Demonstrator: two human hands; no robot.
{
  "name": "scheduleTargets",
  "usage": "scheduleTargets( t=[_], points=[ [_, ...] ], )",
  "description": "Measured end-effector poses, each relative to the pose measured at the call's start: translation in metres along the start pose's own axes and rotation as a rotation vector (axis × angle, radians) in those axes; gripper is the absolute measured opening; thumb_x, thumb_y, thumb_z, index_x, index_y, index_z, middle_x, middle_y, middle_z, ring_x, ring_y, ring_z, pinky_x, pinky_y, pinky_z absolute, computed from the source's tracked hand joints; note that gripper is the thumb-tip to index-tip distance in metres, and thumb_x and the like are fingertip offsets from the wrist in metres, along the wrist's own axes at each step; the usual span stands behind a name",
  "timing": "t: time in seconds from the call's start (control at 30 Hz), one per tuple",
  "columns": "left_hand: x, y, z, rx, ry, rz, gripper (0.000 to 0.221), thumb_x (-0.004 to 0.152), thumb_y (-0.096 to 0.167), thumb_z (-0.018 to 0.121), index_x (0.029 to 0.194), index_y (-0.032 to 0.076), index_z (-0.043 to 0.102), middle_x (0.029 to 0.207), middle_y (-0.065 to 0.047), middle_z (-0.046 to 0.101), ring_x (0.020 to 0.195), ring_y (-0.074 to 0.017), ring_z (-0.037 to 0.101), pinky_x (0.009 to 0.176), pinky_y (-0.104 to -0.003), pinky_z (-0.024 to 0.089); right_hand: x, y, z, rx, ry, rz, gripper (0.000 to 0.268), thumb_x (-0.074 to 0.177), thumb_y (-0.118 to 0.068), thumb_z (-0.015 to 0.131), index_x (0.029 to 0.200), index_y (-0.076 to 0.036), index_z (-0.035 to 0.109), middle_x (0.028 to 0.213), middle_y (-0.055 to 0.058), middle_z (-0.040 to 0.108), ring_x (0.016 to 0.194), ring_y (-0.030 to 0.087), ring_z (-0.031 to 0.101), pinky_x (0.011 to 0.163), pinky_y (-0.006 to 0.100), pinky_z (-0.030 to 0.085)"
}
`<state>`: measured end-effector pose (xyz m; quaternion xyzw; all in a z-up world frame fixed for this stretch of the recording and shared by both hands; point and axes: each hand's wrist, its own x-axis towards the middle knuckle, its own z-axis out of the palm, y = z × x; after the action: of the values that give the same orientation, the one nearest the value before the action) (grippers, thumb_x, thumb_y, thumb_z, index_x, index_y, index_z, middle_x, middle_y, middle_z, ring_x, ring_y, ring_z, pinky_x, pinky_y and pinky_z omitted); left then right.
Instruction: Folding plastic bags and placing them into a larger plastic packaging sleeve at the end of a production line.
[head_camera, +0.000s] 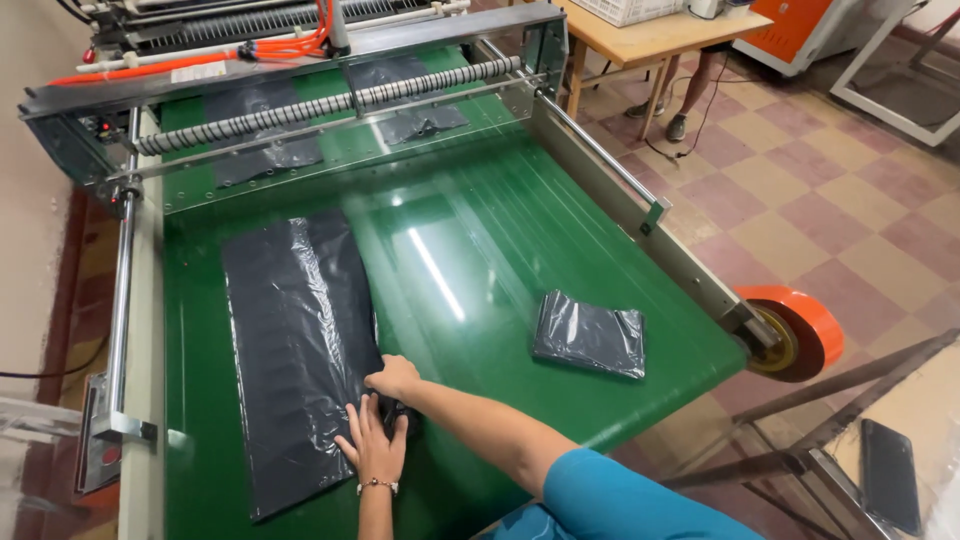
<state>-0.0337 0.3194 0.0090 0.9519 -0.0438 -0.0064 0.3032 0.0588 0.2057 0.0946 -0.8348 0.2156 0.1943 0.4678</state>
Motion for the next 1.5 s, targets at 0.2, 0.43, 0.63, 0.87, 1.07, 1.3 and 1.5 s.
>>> scheduleTargets(
  t=[0.2, 0.43, 0.63, 0.87, 1.07, 1.3, 1.5],
  points=[
    [-0.010, 0.000, -0.015, 0.001, 0.019, 0.072, 0.108, 0.075, 0.071, 0.065, 0.161, 0.020, 0.025, 0.171, 0.004, 0.022, 0.161, -0.0220, 0.006, 0.120, -0.069, 0.003, 0.035, 0.047, 0.017, 0.085, 0.043, -0.082, 0.073, 0.072, -0.036, 0.070, 0.134, -0.002, 0.052, 0.130, 0.017, 0.063, 0.115, 0.032, 0.063, 0.093, 0.039, 0.049],
    [-0.049, -0.028, -0.049, 0.536, 0.343, 0.244, 0.101, 0.061, 0.045, 0.086, 0.151, 0.021, 0.046, 0.160, 0.005, 0.044, 0.155, -0.0203, 0.031, 0.113, -0.056, 0.040, -0.012, 0.055, -0.044, -0.112, 0.180, -0.555, 0.079, 0.079, -0.023, 0.069, 0.148, 0.002, 0.041, 0.145, 0.027, 0.051, 0.124, 0.043, 0.058, 0.105, 0.048, 0.045],
    [-0.087, -0.086, -0.050, 0.111, 0.346, 0.411, 0.035, 0.076, 0.025, 0.076, 0.107, 0.040, 0.074, 0.106, 0.021, 0.073, 0.104, -0.0041, 0.070, 0.085, -0.027, 0.055, -0.097, 0.095, -0.130, -0.082, 0.043, -0.681, 0.072, 0.087, -0.011, 0.070, 0.153, -0.001, 0.044, 0.152, 0.031, 0.047, 0.141, 0.050, 0.041, 0.117, 0.058, 0.036],
    [-0.116, 0.032, -0.155, -0.525, -0.078, 0.483, 0.023, 0.077, 0.023, 0.085, 0.100, 0.027, 0.082, 0.099, 0.005, 0.083, 0.096, -0.0183, 0.078, 0.081, -0.032, 0.061, -0.149, 0.208, -0.206, 0.233, -0.295, -0.360, 0.023, 0.093, -0.006, 0.064, 0.103, 0.003, 0.082, 0.106, 0.020, 0.080, 0.103, 0.024, 0.069, 0.099, 0.043, 0.052],
    [0.015, 0.000, -0.100, -0.582, 0.057, 0.224, 0.023, 0.075, 0.024, 0.092, 0.091, 0.014, 0.080, 0.094, -0.007, 0.080, 0.097, -0.0278, 0.076, 0.087, -0.039, 0.058, -0.057, 0.176, -0.220, 0.362, -0.350, -0.019, 0.089, 0.107, -0.068, 0.034, 0.075, 0.006, 0.074, 0.058, 0.024, 0.069, 0.035, 0.026, 0.062, 0.036, 0.034, 0.051],
    [0.060, -0.079, -0.024, -0.554, 0.092, -0.315, 0.022, 0.084, 0.027, 0.077, 0.100, 0.011, 0.079, 0.096, -0.011, 0.078, 0.101, -0.0283, 0.074, 0.088, -0.043, 0.057, 0.153, 0.106, -0.155, -0.156, 0.101, -0.468, 0.052, 0.093, -0.046, 0.077, 0.115, 0.000, 0.067, 0.098, 0.024, 0.069, 0.082, 0.038, 0.072, 0.063, 0.049, 0.060],
    [0.039, -0.092, 0.008, -0.431, 0.238, -0.463, 0.016, 0.091, 0.027, 0.070, 0.096, 0.013, 0.077, 0.084, -0.010, 0.076, 0.091, -0.0327, 0.073, 0.075, -0.046, 0.057, 0.164, 0.021, -0.093, -0.556, 0.346, -0.317, 0.074, 0.079, -0.051, 0.089, 0.119, -0.002, 0.052, 0.117, 0.023, 0.055, 0.109, 0.049, 0.063, 0.090, 0.059, 0.056]
  ],
)
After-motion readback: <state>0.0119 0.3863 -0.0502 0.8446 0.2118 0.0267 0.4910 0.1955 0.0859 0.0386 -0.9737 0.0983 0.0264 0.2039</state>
